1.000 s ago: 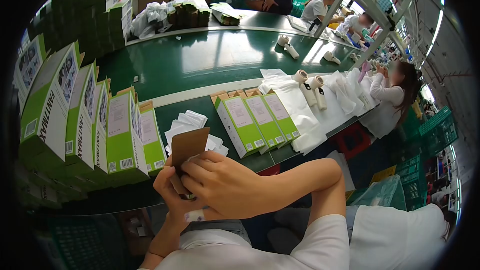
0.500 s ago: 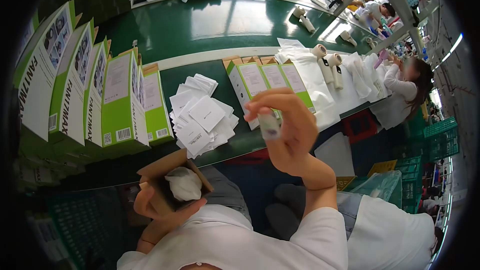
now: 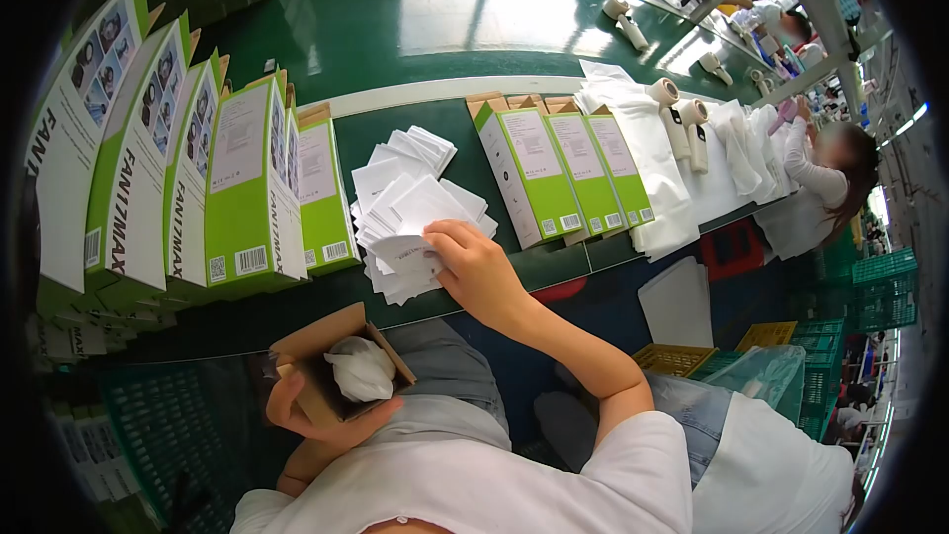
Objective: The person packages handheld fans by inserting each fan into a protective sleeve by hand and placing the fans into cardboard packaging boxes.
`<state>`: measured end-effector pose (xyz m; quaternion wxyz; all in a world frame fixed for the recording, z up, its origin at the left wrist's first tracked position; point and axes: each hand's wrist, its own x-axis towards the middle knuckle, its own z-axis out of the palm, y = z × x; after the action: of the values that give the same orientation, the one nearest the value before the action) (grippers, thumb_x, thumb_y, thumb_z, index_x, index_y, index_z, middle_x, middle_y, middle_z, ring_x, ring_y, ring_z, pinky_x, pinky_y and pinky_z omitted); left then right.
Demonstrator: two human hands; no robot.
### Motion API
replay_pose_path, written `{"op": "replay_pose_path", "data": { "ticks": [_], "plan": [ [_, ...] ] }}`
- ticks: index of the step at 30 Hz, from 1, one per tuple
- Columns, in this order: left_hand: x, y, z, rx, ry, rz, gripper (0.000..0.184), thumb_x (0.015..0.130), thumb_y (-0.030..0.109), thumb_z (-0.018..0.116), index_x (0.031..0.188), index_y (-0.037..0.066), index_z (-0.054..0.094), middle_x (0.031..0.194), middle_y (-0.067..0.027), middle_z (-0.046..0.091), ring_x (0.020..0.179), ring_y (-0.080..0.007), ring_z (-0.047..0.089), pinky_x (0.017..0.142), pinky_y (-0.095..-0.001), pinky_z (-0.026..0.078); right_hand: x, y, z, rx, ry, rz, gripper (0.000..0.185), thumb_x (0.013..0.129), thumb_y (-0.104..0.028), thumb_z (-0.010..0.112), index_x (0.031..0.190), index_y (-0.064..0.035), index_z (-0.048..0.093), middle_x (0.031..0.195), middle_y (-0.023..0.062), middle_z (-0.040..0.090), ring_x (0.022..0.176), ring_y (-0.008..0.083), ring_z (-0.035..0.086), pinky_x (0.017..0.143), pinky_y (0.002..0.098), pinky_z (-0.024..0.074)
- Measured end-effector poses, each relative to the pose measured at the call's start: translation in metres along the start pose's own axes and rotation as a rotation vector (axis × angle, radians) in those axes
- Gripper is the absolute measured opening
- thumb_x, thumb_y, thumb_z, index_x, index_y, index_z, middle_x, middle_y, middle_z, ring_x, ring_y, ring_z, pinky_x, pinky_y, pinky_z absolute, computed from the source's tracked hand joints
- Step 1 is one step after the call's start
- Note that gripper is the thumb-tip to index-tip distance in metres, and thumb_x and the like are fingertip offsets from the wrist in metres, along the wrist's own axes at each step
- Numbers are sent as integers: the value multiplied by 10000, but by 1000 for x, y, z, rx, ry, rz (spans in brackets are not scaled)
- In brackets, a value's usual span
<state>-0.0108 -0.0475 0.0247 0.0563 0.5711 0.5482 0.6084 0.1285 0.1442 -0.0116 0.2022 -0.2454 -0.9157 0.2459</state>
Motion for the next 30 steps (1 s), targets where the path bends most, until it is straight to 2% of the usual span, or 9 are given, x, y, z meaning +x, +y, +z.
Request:
{"op": "replay_pose_path", "data": {
  "ticks": [9,12,14,17,19,21,25,29,30],
  "plan": [
    [-4,-6,4,83,19,0,920,577,169,892,1245,172,261,1225,-232,459,967,-296,573,752,-348,530,13,8,-9,633,151,186,288,768,84,557,1047,51,617,1146,111,609,1009,227,564,868,279,448],
    [0,-10,7,78,34,-2,896,583,168,888,1237,148,275,1220,-238,464,956,-301,577,742,-350,529,16,-4,-9,659,278,96,285,789,88,538,1055,53,633,1101,121,633,940,222,578,830,251,449],
    [3,-11,10,73,54,-17,874,590,167,884,1228,123,289,1215,-245,468,944,-307,581,732,-351,527,7,-20,-23,775,453,258,300,788,79,561,1077,47,633,1064,143,650,873,215,595,797,225,453],
    [18,-12,16,82,31,-58,832,591,163,879,1208,98,325,1211,-246,475,934,-306,585,727,-354,525,-8,-55,-46,562,622,133,298,768,69,591,1062,51,639,1034,161,657,893,228,625,818,243,489],
    [21,-11,19,81,-1,-90,791,592,160,874,1187,73,361,1207,-247,483,924,-306,589,722,-357,522,-16,-81,-61,111,504,-258,342,751,50,613,1093,45,626,1031,158,657,985,253,626,889,304,502],
    [19,-11,21,78,10,-92,766,594,158,870,1175,72,379,1205,-246,486,919,-305,591,721,-357,522,-12,-101,-59,-69,232,-398,331,753,20,595,1082,40,616,1094,161,633,1070,288,598,969,364,466],
    [22,-16,25,55,62,-13,691,600,150,859,1139,67,435,1200,-243,496,907,-304,597,717,-357,523,-10,-108,-45,-112,21,-417,207,865,-136,564,990,7,649,1062,158,649,1018,311,618,950,399,470],
    [20,-8,24,69,-283,167,701,602,139,850,1164,89,434,1210,-227,498,907,-306,605,735,-357,526,9,-107,-77,7,-929,-260,405,724,-152,653,1076,33,579,1138,170,592,1159,294,523,1036,411,388],
    [20,-5,27,46,-282,195,701,602,139,850,1164,89,434,1210,-227,498,907,-306,605,735,-357,526,6,-105,-82,-19,-912,-240,405,724,-152,653,1076,33,579,1138,170,592,1159,294,523,1036,411,388]
  ]
}}
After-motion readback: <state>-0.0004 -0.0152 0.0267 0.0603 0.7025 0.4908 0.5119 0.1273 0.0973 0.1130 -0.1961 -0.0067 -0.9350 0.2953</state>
